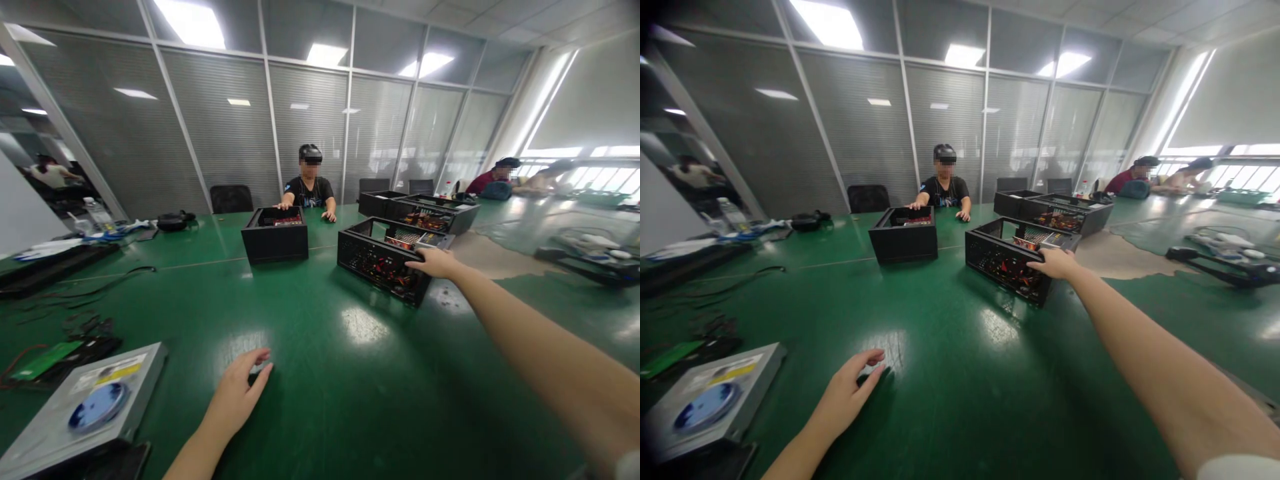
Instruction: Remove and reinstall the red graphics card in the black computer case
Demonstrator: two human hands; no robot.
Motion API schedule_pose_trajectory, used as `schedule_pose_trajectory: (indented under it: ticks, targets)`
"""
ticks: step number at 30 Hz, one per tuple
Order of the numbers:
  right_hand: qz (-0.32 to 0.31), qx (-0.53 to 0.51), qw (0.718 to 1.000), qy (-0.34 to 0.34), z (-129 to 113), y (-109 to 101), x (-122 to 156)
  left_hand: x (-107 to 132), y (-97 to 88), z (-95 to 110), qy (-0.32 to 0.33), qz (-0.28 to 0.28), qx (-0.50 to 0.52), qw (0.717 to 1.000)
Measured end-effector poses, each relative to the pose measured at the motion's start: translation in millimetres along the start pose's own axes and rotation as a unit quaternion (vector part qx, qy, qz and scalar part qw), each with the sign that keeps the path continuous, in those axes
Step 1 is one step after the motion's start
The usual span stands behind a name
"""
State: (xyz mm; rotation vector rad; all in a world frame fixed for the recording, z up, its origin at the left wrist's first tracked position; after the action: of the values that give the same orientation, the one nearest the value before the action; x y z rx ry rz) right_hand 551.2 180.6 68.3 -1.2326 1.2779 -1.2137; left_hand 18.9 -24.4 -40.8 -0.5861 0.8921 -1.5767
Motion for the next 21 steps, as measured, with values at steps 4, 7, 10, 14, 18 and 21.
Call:
schedule_pose_trajectory:
  ticks: [4,7,10,14,18,21]
  targets:
    - [0.0,0.011,1.0,0.007,-4,6,4,-3,3.4,-2,0.008,-0.008,0.007,1.0]
    - [-0.015,0.021,1.0,-0.002,-27,5,26,-5,4.1,-2,0.01,-0.007,0.018,1.0]
    - [-0.015,0.032,0.999,-0.04,-61,2,64,-4,1.6,-2,0.01,0.001,0.034,0.999]
    - [0.019,0.012,0.993,-0.112,-110,-1,141,0,-1.1,-11,0.009,0.016,0.05,0.999]
    - [0.042,-0.052,0.983,-0.172,-149,0,235,0,-8.3,-14,0.004,0.059,0.054,0.997]
    - [0.06,-0.142,0.941,-0.3,-171,-4,297,5,-22.3,15,0.025,0.089,0.051,0.994]
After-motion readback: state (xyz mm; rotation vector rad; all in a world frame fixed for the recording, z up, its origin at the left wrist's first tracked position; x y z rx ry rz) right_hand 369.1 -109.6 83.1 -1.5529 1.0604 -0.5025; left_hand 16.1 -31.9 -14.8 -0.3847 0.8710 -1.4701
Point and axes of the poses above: each hand's wrist, its own x-axis away from the middle knuckle, its own y-axis out of the palm, z = x × y, the point moved 4 cm from there along -x, towards the middle knuckle, and after that the axes turned 11 degrees about -z, right-handed, at the moved point
